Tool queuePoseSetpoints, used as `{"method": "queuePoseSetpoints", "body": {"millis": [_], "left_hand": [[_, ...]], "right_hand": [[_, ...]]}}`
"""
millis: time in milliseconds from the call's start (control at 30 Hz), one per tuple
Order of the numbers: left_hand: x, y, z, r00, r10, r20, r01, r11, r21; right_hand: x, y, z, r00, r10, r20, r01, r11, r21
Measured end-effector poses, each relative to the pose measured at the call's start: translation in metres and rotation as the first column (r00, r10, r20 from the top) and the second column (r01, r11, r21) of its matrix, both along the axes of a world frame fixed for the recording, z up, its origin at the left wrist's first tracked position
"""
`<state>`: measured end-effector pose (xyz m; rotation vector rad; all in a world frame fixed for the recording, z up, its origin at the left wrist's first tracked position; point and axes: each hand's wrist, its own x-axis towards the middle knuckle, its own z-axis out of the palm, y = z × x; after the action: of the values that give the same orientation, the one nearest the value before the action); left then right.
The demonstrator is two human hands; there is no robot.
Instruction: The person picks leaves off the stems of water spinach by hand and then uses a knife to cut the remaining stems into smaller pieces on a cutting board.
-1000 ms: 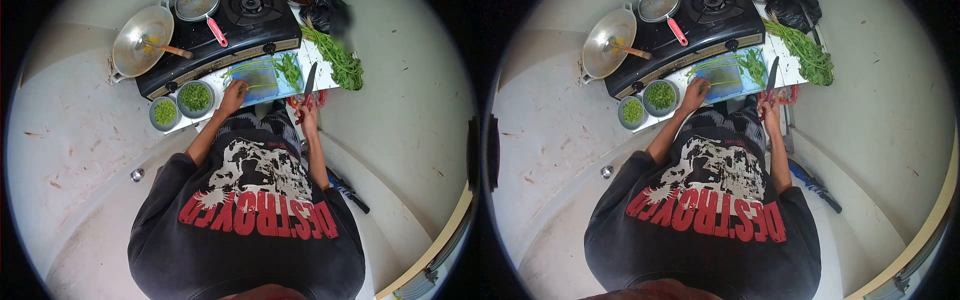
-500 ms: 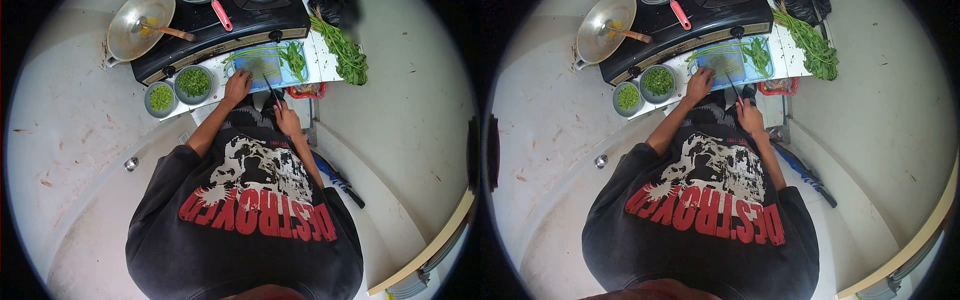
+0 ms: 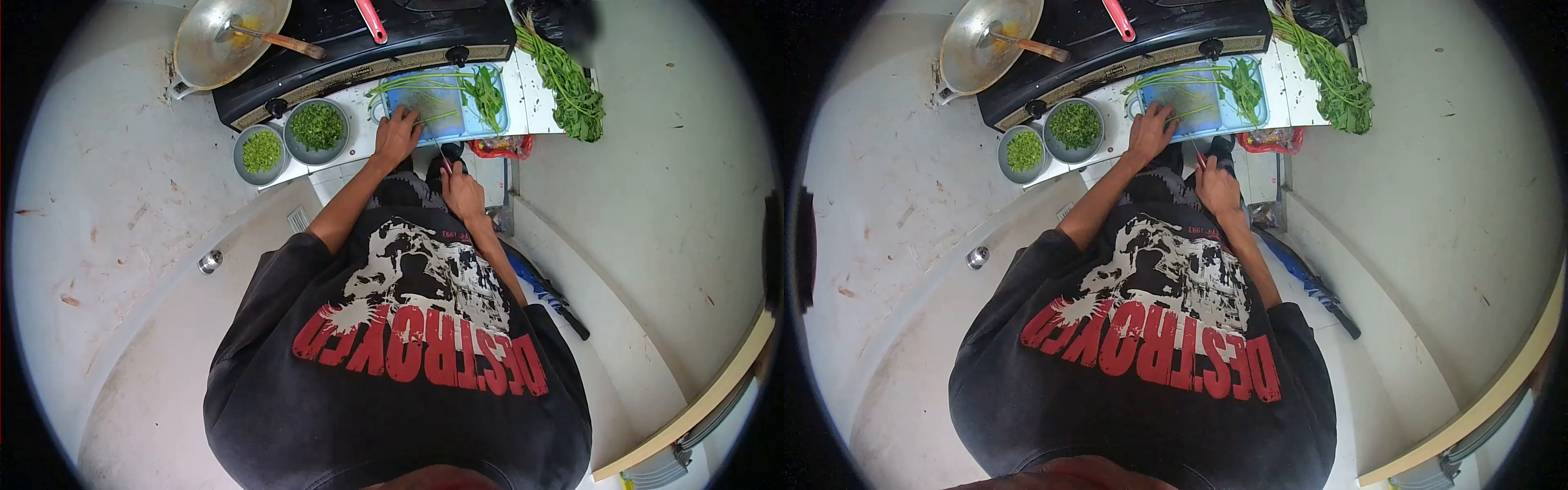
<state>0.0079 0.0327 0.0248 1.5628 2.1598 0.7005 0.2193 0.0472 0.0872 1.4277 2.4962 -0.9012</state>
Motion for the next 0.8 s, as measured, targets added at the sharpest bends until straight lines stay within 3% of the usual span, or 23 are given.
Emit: {"method": "queuePoseSetpoints", "body": {"millis": [133, 533, 800], "left_hand": [[0.000, 0.003, -0.004, 0.998, -0.024, -0.057, 0.024, 1.000, -0.001], [-0.001, 0.005, -0.002, 0.999, -0.042, 0.011, 0.042, 0.999, 0.017], [-0.003, 0.006, -0.003, 0.999, -0.045, -0.004, 0.045, 0.999, -0.014]], "right_hand": [[0.000, -0.001, -0.001, 1.000, -0.012, 0.017, 0.012, 1.000, 0.008], [0.001, 0.002, 0.005, 0.998, -0.026, 0.058, 0.028, 0.999, -0.034], [-0.004, 0.028, 0.025, 0.989, 0.088, 0.118, -0.085, 0.996, -0.033]]}}
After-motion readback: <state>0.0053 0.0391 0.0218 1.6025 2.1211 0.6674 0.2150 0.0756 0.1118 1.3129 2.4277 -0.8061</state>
